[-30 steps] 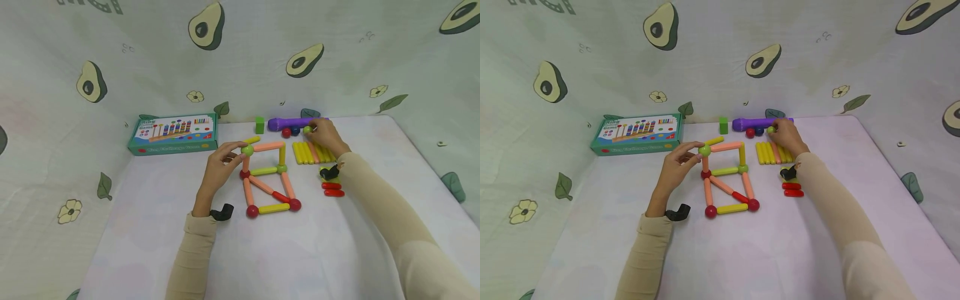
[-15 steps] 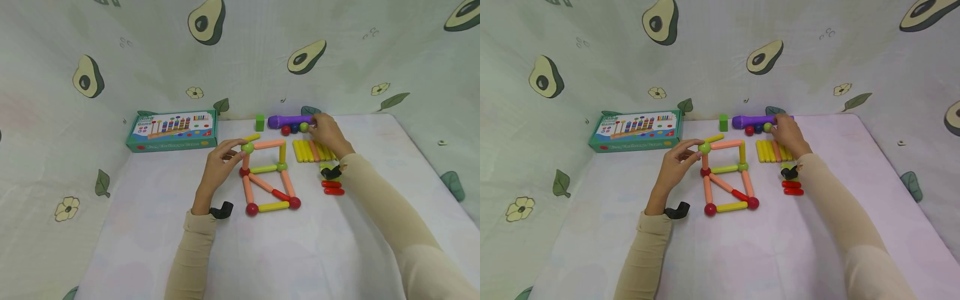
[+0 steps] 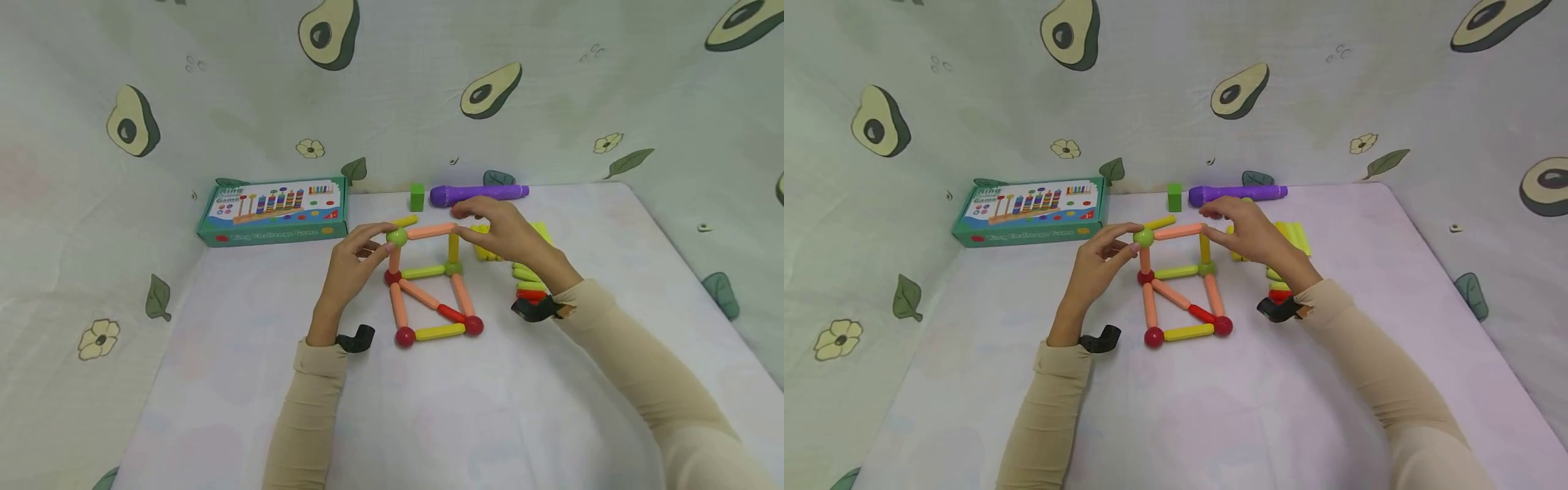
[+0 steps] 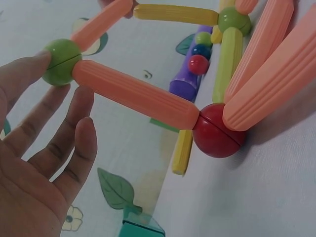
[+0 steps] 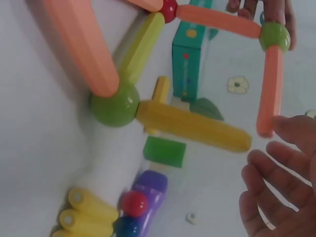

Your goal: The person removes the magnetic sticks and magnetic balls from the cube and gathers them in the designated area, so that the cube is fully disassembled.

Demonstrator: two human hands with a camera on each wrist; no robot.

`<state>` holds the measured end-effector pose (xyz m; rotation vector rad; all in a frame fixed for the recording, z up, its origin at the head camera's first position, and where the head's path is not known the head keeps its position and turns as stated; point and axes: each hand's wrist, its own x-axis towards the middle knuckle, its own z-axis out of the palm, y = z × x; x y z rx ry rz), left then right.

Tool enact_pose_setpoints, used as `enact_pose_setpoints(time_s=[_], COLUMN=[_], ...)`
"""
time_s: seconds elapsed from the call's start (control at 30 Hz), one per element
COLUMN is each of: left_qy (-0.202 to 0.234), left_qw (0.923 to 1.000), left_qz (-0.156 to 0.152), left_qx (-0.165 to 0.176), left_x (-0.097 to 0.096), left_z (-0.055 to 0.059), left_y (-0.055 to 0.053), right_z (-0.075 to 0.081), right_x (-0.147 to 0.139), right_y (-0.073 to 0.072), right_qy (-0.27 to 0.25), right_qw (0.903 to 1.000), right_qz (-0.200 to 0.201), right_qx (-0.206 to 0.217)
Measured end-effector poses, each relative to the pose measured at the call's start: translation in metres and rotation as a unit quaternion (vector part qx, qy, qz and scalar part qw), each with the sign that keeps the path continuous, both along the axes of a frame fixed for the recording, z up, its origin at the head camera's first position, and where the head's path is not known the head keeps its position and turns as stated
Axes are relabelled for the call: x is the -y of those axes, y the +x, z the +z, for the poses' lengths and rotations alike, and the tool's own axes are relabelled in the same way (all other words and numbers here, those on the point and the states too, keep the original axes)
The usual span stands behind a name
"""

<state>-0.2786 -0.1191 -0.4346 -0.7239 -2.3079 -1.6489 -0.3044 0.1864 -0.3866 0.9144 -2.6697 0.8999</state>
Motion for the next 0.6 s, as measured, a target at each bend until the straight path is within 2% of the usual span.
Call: enact_pose_setpoints(time_s=[0.1, 0.27, 0.4, 0.6], left_qy=[0.003, 0.004, 0.009, 0.006], left_qw=[1.0, 0.9999, 0.9999, 0.9992], left_qz=[0.0, -0.002, 0.006, 0.021], left_qx=[0.006, 0.013, -0.003, -0.033], left_x=[0.001, 0.002, 0.003, 0.002], left_z=[-0.002, -0.005, -0.005, -0.003], left_y=[0.0, 0.001, -0.001, -0.002], right_z=[0.001, -0.001, -0.002, -0.003], right_x=[0.01, 0.015, 0.017, 0.025], right_y=[0.003, 0.007, 0.011, 0.018], right_qy=[0.014, 0.009, 0.004, -0.036], right_qw=[0.9999, 0.9999, 0.9997, 0.997], right_qz=[0.009, 0.01, 0.005, -0.012], right_qx=[-0.002, -0.007, -0.022, -0.068])
